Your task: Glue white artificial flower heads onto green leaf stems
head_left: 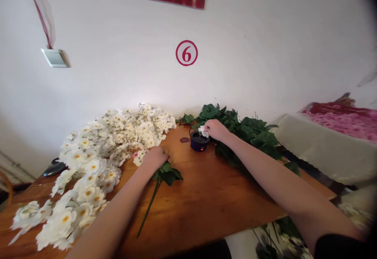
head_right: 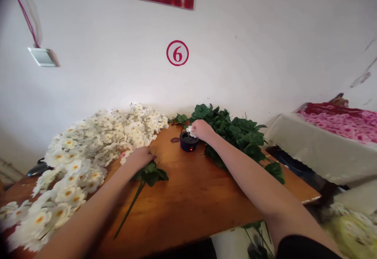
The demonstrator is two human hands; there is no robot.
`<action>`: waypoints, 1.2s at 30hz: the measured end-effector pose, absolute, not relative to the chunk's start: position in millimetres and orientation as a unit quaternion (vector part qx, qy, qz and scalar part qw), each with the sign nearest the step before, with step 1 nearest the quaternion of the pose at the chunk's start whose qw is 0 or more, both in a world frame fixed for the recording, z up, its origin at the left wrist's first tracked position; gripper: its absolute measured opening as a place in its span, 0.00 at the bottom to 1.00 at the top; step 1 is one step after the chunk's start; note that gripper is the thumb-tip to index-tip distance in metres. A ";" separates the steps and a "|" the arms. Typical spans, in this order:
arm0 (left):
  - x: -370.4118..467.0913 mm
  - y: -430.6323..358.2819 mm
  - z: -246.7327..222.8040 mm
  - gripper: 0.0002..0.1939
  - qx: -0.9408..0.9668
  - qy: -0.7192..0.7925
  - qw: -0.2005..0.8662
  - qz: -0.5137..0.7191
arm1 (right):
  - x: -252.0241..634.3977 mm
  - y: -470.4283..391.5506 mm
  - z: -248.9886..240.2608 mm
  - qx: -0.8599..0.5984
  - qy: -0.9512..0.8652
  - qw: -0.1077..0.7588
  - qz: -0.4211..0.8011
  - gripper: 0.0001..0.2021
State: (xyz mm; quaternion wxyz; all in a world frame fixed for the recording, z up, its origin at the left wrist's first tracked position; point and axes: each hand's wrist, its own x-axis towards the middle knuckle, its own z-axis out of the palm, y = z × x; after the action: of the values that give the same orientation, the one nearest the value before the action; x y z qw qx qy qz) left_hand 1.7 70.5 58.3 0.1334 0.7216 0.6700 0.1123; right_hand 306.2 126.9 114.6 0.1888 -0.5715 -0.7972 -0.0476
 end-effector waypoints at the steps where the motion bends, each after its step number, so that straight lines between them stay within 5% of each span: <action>1: 2.6 72.8 56.0 0.12 0.725 0.667 0.135 0.107 | 305.0 130.4 108.9 -0.580 -0.793 0.181 -0.050 0.08; 11: 16.5 77.1 48.6 0.13 0.771 0.604 0.141 0.145 | 307.7 144.8 86.3 -0.605 -0.780 0.156 -0.030 0.08; 25: 31.6 13.5 6.7 0.13 0.791 0.559 0.013 0.246 | 307.0 108.6 78.0 -0.595 -0.699 0.394 0.040 0.08; 30: 8.3 10.1 0.7 0.13 0.878 0.363 -0.189 0.248 | 281.4 64.3 38.0 -0.545 -0.620 0.475 0.305 0.16; 36: -0.3 7.0 -8.9 0.15 0.871 0.354 -0.216 0.264 | 266.8 34.6 -8.8 -0.455 -0.520 0.522 0.501 0.15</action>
State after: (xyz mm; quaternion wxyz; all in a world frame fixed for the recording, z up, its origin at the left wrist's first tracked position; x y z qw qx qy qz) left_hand -0.3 7.0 -8.9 -0.2165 0.8709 0.3537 0.2636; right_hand 266.8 34.6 -8.8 0.5215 -0.4549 -0.5201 0.5006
